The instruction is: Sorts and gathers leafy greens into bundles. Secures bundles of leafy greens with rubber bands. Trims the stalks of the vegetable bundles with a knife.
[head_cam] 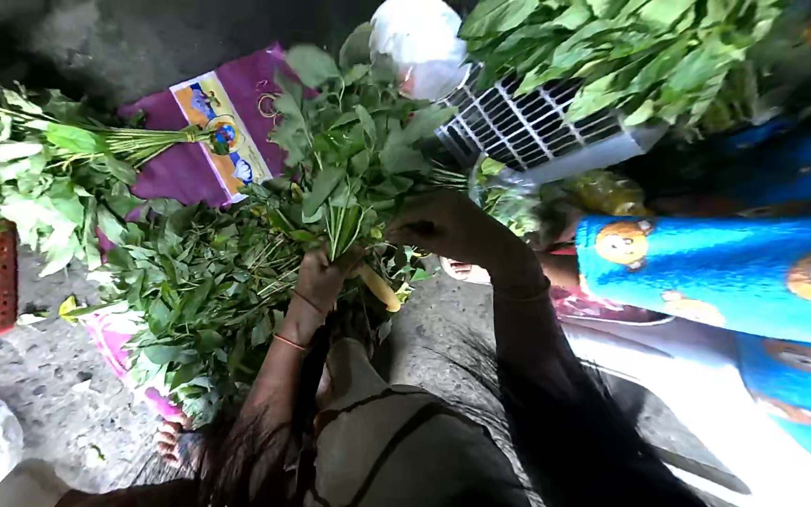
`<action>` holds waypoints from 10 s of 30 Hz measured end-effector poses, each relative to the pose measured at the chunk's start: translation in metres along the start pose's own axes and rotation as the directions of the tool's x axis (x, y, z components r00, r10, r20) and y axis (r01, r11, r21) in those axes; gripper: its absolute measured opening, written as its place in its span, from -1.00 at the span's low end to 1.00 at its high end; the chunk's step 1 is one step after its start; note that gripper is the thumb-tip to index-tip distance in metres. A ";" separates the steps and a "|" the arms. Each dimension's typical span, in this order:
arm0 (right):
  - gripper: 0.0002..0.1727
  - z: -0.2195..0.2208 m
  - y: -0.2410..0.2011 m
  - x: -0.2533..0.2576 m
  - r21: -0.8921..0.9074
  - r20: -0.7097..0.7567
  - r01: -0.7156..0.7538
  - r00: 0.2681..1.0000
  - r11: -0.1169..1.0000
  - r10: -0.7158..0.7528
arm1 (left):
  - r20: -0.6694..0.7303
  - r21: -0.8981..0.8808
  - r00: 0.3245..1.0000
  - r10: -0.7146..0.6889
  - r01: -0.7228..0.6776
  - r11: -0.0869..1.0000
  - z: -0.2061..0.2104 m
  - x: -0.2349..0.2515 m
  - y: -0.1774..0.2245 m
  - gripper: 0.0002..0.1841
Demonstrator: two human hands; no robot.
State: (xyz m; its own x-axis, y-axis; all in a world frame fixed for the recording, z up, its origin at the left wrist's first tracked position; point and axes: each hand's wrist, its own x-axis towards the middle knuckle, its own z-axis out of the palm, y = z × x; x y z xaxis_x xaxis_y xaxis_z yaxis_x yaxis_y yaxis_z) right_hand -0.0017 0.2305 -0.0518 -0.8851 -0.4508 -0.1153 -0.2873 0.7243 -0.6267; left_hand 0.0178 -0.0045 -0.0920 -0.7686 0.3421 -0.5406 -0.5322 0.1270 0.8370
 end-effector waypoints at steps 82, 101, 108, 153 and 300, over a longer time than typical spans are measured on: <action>-0.71 0.063 -0.069 0.039 0.138 -0.613 -0.065 0.778 0.988 0.137 | 0.503 -0.858 0.787 0.357 0.505 0.094 -0.027 -0.013 -0.011 -0.56; -0.51 0.038 -0.044 0.002 -0.044 -0.127 -0.205 0.972 0.978 0.198 | 0.198 -0.692 0.978 -0.060 0.183 0.698 -0.052 -0.015 0.004 -0.41; -0.71 0.036 -0.023 -0.019 -0.081 -0.095 -0.283 0.957 0.956 0.275 | -0.021 -0.689 0.999 -0.038 0.012 0.725 -0.057 -0.012 0.003 -0.74; -0.38 0.082 -0.125 0.044 0.811 -0.494 0.045 0.587 0.584 0.641 | -0.216 -0.536 0.923 0.319 -0.385 0.752 0.007 -0.003 0.050 -0.79; -0.92 -0.048 -0.202 0.073 0.536 -0.658 0.251 0.722 0.806 0.212 | -0.166 -0.373 0.823 0.544 -0.563 0.737 -0.019 -0.046 0.131 -0.70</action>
State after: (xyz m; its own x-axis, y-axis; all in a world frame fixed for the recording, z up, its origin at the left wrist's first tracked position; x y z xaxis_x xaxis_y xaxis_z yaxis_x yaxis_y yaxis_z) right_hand -0.0255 0.0765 0.1035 -0.9411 0.1718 0.2911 -0.2580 0.1914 -0.9470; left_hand -0.0234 -0.0212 0.0403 -0.9807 0.1956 -0.0036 -0.0923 -0.4466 0.8900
